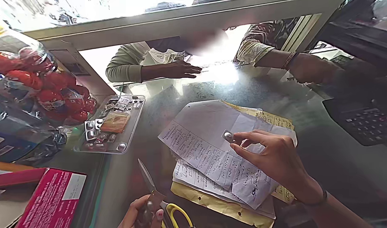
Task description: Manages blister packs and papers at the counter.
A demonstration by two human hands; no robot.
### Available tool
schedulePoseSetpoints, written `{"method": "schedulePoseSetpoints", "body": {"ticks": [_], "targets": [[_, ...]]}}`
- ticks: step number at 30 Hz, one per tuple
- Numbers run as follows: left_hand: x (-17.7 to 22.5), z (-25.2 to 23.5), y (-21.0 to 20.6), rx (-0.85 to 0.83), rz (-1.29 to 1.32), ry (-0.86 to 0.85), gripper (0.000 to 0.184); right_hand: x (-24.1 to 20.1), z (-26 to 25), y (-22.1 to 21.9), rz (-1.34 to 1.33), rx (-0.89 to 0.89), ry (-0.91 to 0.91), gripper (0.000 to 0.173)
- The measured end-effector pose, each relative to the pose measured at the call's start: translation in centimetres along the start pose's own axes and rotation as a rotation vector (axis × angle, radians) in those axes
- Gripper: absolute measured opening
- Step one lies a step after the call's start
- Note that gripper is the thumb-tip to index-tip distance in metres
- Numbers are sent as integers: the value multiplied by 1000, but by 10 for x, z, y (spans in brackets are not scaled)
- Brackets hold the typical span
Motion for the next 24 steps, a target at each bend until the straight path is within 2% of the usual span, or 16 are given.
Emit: {"method": "schedulePoseSetpoints", "body": {"ticks": [3, 14, 16, 20, 24], "targets": [[-1, 0, 0, 0, 3, -8, 25, -1, 1, 0, 14, -9, 5, 36], [-3, 0, -6, -94, 96, -30, 41, -5, 3, -2, 24, -28, 41, 35], [-2, 0, -6, -94, 99, -39, 44, -9, 3, 4, 32, 45, 78, 35], [-3, 2, -6, -103, 116, -19, 48, -29, 11, 37, 3, 362, 248, 32], [-2, 2, -5, -95, 111, -24, 49, -28, 11, 37, 52, 397, 235, 36]]}}
Point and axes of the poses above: each hand's wrist, its own z-axis away from the middle knuckle, its own y-axis out of the back of the hand, x = y × z, the point moved 8 cm from there along -z, towards the middle knuckle, and after that the axes turned 3 degrees about -z, right-handed, at the moved point
